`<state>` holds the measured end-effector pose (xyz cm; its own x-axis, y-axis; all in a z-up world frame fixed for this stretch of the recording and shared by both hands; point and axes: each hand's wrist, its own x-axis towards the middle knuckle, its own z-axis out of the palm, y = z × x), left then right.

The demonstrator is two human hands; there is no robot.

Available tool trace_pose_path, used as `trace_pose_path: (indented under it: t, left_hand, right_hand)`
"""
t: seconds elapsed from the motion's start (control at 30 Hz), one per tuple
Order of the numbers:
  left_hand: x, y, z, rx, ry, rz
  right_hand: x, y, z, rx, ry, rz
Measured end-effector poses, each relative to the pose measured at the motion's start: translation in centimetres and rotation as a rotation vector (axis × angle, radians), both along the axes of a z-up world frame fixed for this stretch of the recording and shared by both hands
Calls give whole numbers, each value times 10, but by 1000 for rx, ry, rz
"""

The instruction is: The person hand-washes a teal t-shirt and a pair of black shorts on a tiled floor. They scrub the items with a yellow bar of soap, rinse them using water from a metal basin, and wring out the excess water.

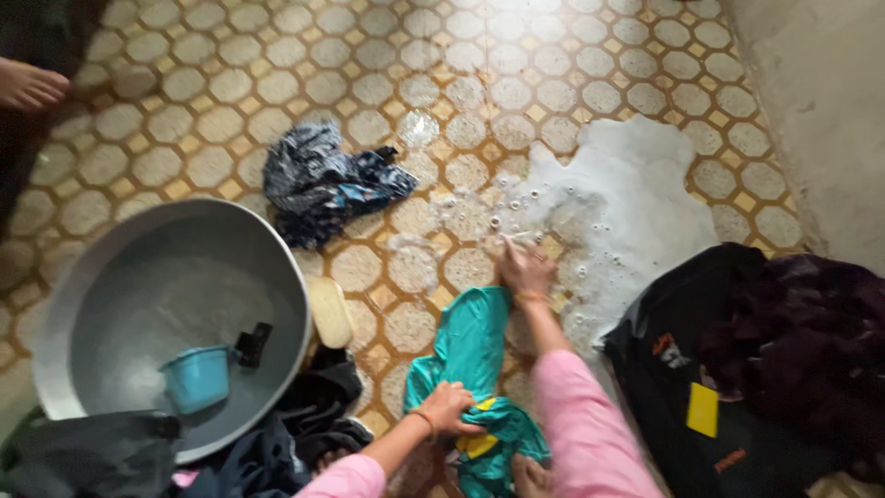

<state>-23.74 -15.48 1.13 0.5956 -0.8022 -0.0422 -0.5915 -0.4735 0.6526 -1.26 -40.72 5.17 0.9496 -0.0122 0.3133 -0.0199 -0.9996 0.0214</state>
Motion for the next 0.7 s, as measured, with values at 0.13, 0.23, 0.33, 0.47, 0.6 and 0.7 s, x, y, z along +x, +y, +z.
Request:
trace_pose_path:
  t: [0.13, 0.23, 0.33, 0.47, 0.6, 0.7]
  left_hand:
    - [-1, -9, -5, 81, -38, 57]
    - [5, -12, 3, 172, -1, 104]
    - [-3, -21, 18, 241, 23, 169]
    - [-23, -25, 34, 311, -20, 219]
    - [-29, -10, 47, 276, 215, 129]
    - [-27, 20, 54, 266, 287, 269]
  right_hand:
    - [-120, -50, 4, 127, 37, -211]
    - [-149, -58, 23, -37, 63, -286]
    - [-147, -20, 32, -130, 22, -118]
    - [-165, 81, 27, 258, 178, 290]
    - [-215, 119, 34, 293, 719, 134]
    - [-256, 97, 35, 326, 594, 156]
